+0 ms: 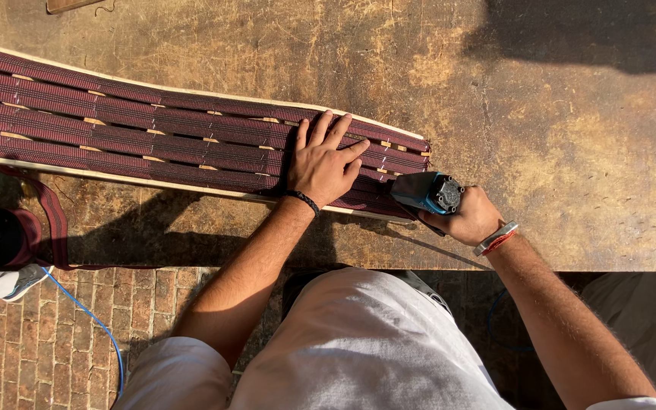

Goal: The person uses a pneumatic staple gun to attach red webbing strips to a curved wooden chair frame. They repeatedly staple along the webbing, trim excess with scissors, and reposition the frame on the workbench.

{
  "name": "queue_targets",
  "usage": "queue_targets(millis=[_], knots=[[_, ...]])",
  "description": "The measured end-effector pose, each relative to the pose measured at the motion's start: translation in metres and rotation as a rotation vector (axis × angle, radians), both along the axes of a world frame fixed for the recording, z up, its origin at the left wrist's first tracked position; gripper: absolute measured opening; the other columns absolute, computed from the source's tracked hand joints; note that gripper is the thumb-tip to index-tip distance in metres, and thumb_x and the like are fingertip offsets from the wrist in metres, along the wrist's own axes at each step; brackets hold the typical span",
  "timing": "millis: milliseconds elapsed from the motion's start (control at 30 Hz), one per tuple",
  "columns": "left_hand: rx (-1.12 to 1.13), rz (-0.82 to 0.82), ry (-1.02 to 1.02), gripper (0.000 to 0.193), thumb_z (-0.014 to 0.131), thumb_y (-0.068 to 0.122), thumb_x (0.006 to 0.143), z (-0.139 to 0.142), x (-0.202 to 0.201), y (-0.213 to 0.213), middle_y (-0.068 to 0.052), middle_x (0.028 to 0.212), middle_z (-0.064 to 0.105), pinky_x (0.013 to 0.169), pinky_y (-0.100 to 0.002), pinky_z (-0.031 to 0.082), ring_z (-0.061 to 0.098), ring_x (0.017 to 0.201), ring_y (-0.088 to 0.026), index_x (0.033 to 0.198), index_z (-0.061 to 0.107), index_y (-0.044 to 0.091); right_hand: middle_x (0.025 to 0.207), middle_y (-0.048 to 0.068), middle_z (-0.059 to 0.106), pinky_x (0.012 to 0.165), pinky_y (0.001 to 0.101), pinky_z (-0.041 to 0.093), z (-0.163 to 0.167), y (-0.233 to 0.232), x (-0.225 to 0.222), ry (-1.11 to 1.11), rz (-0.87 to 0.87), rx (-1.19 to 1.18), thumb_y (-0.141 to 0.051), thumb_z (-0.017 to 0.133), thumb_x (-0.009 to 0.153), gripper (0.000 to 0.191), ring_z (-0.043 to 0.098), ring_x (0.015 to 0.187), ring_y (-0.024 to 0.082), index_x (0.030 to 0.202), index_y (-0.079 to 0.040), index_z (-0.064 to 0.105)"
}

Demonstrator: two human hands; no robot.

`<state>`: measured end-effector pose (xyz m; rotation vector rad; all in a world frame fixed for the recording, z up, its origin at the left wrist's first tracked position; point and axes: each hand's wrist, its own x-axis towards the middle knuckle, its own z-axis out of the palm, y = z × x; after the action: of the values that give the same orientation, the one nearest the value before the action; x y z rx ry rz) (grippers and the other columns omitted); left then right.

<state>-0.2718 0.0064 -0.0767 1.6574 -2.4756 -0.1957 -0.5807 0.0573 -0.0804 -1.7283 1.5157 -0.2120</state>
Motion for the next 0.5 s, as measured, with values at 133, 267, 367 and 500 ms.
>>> queue_targets(millis=[133, 267, 367, 500], knots=[[-0.017, -0.007, 0.001, 0.034, 0.064, 0.042, 0.095, 0.001, 0.002, 0.000, -0.008, 0.163, 0.038, 0.123, -0.064, 0.010, 0.029, 0.151, -0.036, 0.127, 0.073, 0.037, 0.060, 0.014, 0.071, 0.055, 0.0376, 0.061, -0.003, 0.002, 0.001, 0.180, 0.101, -0.005, -0.047, 0.082, 0.081, 0.046, 0.071, 0.052, 0.025, 0.081, -0.001, 0.075], [0.001, -0.002, 0.002, 0.033, 0.063, 0.043, 0.096, 0.004, 0.002, 0.001, -0.007, 0.163, 0.038, 0.123, -0.064, 0.011, 0.029, 0.151, -0.035, 0.128, 0.072, 0.038, 0.056, 0.013, 0.070, 0.050, 0.0372, 0.059, -0.011, 0.005, -0.005, 0.100, 0.015, 0.030, -0.046, 0.085, 0.078, 0.050, 0.069, 0.047, 0.024, 0.075, 0.003, 0.074], [-0.004, -0.001, -0.011, 0.034, 0.062, 0.043, 0.097, 0.005, 0.003, 0.001, -0.008, 0.163, 0.038, 0.123, -0.063, 0.010, 0.029, 0.151, -0.036, 0.129, 0.072, 0.038, 0.056, 0.014, 0.069, 0.050, 0.0384, 0.058, -0.021, 0.018, -0.008, 0.059, 0.027, -0.078, -0.045, 0.086, 0.075, 0.048, 0.068, 0.046, 0.025, 0.083, 0.000, 0.074], [-0.008, 0.004, 0.003, 0.034, 0.062, 0.043, 0.097, 0.005, 0.003, 0.002, -0.008, 0.163, 0.039, 0.124, -0.062, 0.010, 0.029, 0.152, -0.036, 0.130, 0.071, 0.037, 0.066, 0.014, 0.072, 0.055, 0.0394, 0.059, -0.033, 0.051, -0.010, -0.016, -0.003, -0.183, -0.041, 0.086, 0.074, 0.045, 0.071, 0.055, 0.026, 0.093, -0.002, 0.075]])
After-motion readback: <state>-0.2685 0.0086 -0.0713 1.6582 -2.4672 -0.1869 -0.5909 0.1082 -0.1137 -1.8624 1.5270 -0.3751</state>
